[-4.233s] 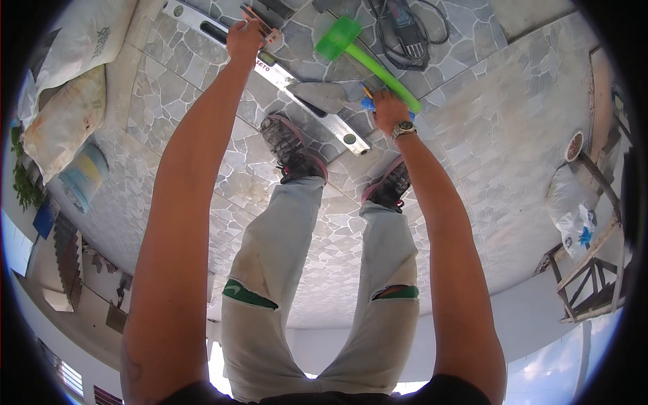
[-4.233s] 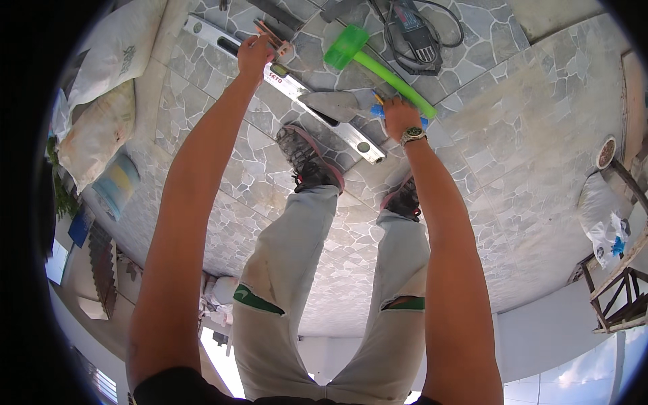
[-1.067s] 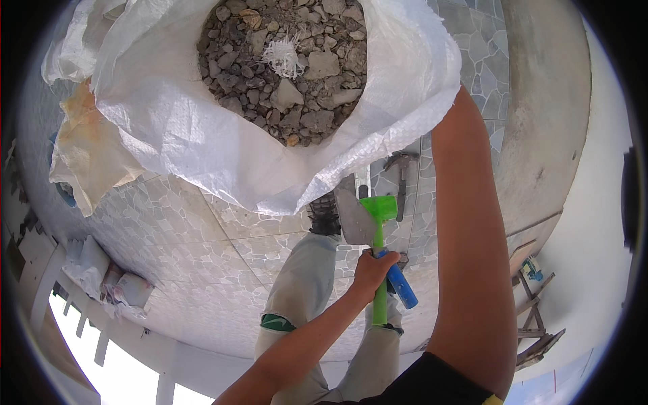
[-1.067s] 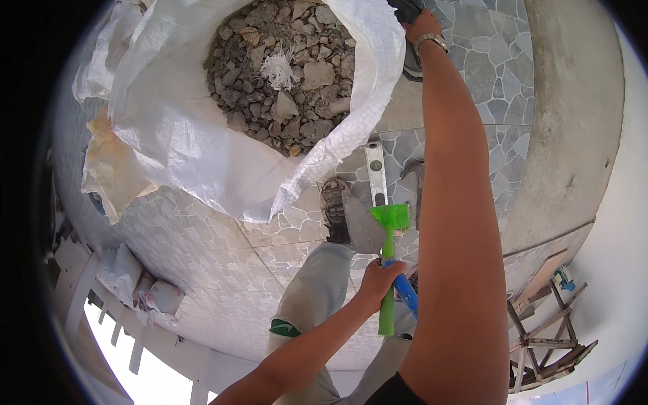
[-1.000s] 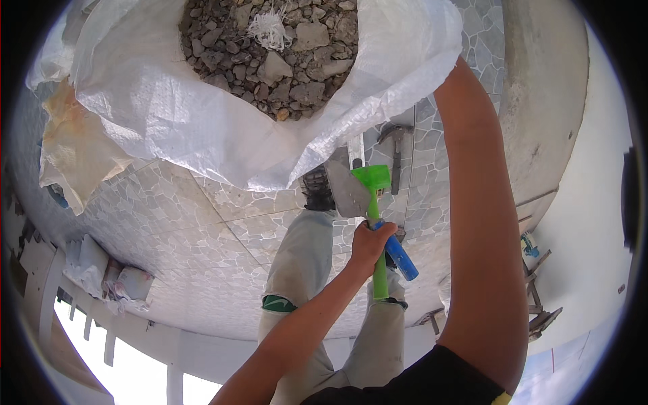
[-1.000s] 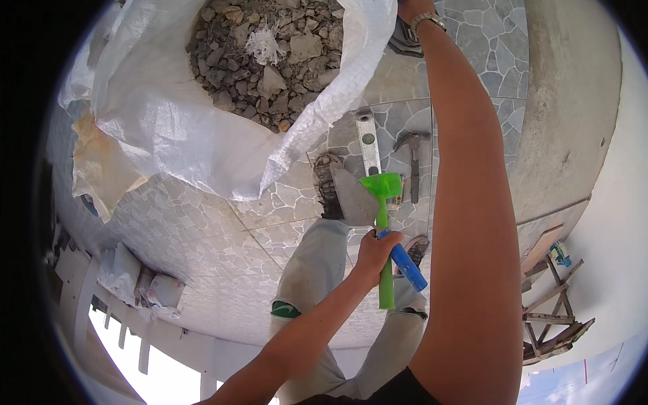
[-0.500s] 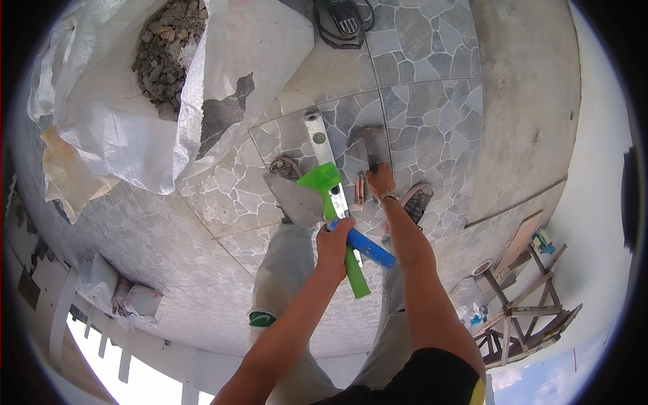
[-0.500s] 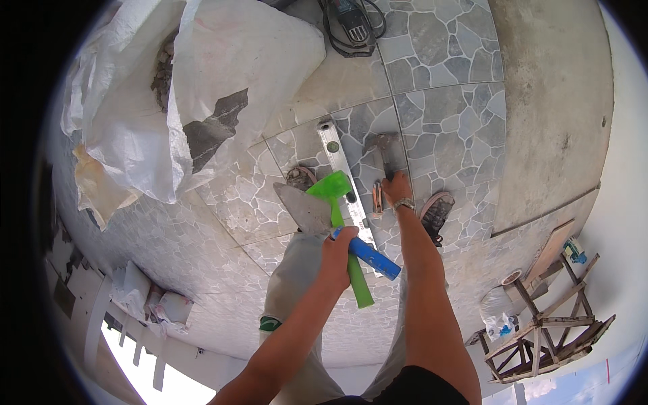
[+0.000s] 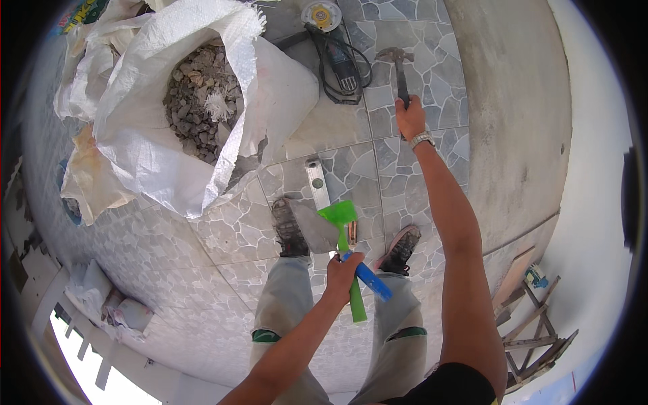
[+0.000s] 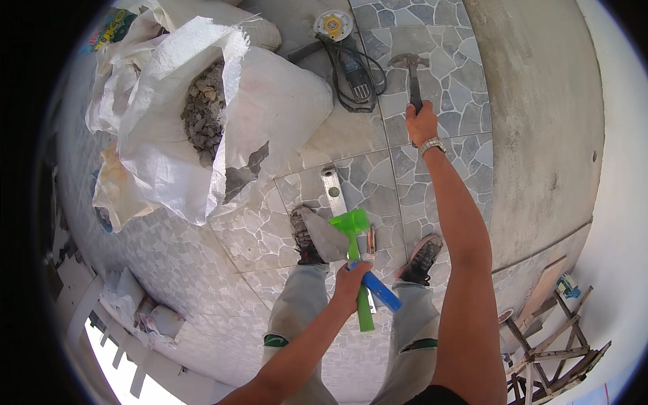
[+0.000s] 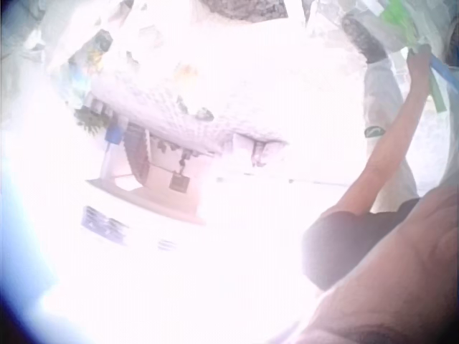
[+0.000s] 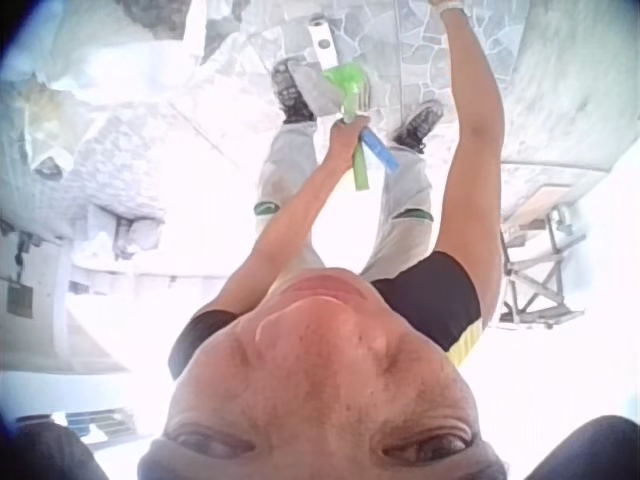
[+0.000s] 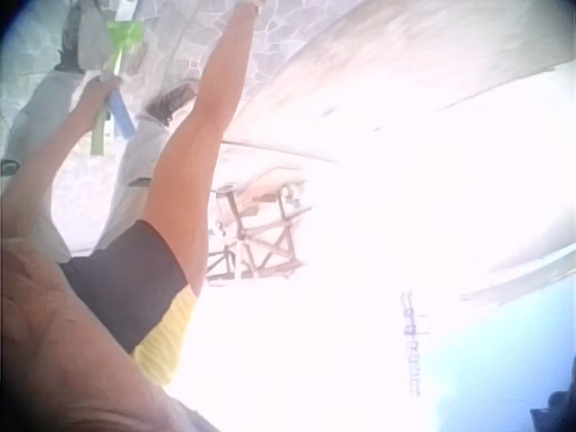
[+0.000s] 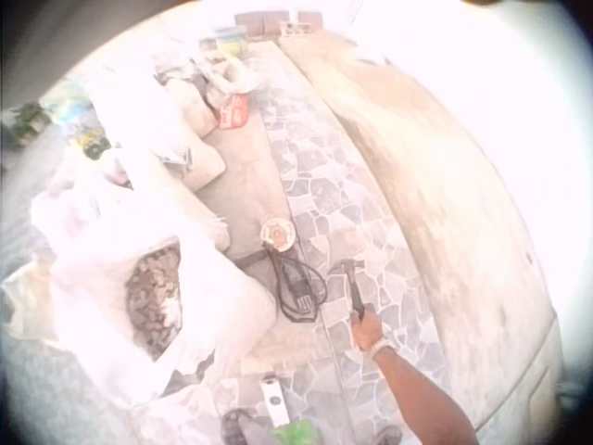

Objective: Apply mortar and lay down stone-patterned tiles on a floor surface.

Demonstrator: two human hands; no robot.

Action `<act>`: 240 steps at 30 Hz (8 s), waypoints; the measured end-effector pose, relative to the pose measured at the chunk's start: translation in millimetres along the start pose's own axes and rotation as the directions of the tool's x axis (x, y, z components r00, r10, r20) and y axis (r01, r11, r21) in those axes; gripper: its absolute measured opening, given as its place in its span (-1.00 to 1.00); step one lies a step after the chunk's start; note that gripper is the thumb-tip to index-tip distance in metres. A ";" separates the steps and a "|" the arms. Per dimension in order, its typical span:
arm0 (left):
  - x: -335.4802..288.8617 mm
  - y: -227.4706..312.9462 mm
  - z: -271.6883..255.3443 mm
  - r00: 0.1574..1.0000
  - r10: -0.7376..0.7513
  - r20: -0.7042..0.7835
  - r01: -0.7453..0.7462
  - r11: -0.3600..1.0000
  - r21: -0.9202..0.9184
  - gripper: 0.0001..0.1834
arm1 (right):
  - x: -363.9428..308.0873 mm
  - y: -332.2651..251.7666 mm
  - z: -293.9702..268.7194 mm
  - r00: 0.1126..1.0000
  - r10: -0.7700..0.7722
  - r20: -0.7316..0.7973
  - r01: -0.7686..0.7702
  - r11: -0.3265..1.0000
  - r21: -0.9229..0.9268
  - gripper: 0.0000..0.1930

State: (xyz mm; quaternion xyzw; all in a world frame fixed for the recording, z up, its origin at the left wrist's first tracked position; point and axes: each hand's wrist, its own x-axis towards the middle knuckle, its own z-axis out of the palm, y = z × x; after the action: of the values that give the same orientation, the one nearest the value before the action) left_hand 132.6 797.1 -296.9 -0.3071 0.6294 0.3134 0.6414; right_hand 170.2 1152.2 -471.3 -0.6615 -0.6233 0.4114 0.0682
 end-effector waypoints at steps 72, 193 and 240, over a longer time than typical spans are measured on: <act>18.1 34.6 -50.9 0.894 0.279 -0.352 -0.289 0.957 0.024 -0.62 | -321.7 143.0 184.3 0.861 0.299 0.411 -0.083 0.880 -0.467 -0.27; -313.1 1116.4 448.9 0.947 -0.017 -0.320 -0.024 0.992 -0.124 -0.53 | 867.7 -842.3 -780.5 0.915 0.322 0.244 0.061 0.486 -0.872 -0.26; -323.3 1985.6 831.0 0.866 0.046 -0.498 -0.264 0.888 -0.376 -0.49 | 1870.0 -1706.6 -615.6 0.714 -0.216 0.666 0.700 0.216 -0.681 -0.38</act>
State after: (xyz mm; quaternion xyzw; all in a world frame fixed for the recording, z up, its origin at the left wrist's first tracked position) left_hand -925.9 2668.3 43.6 -0.4558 0.7050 0.4116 0.3546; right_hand -969.8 3424.2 100.5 -0.2496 -0.9083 0.0930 -0.3225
